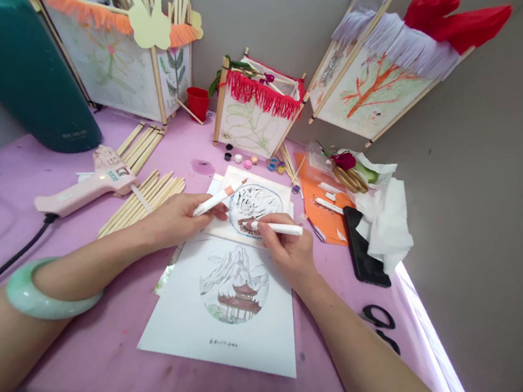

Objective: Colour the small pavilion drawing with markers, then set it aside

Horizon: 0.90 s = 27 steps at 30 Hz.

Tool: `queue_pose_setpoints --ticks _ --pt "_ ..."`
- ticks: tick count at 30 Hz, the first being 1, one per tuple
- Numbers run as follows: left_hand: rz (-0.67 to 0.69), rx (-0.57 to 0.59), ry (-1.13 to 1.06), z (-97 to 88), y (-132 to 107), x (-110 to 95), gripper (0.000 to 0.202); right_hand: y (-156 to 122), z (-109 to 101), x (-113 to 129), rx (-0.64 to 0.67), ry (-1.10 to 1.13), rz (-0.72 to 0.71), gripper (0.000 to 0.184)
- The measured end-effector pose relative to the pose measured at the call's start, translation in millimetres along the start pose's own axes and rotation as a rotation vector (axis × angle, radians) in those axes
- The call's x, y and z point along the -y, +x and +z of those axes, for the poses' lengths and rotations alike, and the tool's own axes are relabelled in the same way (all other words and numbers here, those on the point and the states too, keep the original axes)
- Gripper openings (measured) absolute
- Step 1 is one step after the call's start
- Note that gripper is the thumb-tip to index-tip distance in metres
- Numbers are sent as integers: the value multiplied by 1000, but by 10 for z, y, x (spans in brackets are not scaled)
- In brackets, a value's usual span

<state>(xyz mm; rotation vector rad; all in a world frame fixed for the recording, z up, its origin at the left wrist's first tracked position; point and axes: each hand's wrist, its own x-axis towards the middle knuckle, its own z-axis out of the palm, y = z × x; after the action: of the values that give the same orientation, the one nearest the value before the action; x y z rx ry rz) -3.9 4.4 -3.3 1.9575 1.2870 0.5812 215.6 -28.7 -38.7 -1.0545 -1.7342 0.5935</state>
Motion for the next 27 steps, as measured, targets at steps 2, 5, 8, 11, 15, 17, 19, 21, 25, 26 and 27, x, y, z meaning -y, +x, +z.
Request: queue_pose_setpoints --ticks 2,5,8,11,15,17,19,21,25,26,27 --pt "3 -9 -8 2 3 -7 31 -4 -9 -8 -35 -39 -27 8" --pt "-33 -30 -43 -6 9 -31 28 -12 -22 -23 -122 -93 -38 7" --pt "-171 -20 -192 -25 8 -42 27 -13 -29 -25 -192 -88 8 10" --pt "-242 7 -441 -36 7 -12 26 -7 -34 -10 -215 -81 46 12" --pt "-194 10 -677 -24 26 58 21 -2 -40 -3 -224 -63 54 12" --pt "-222 -11 -753 -20 41 82 20 -2 -44 -10 -232 -58 61 12" --pt "-269 -30 -836 -27 54 93 21 0 -51 -17 -241 -58 73 12" --pt "-305 -48 -920 -43 61 96 21 3 -59 -18 -244 -55 90 13" --pt "-293 -52 -989 -66 57 104 18 13 -68 0 -244 -19 112 14" --pt "-278 -42 -977 -66 53 109 17 16 -69 4 -247 -9 117 14" --pt "-262 -32 -955 -62 50 116 18 17 -68 7 -251 -1 121 15"
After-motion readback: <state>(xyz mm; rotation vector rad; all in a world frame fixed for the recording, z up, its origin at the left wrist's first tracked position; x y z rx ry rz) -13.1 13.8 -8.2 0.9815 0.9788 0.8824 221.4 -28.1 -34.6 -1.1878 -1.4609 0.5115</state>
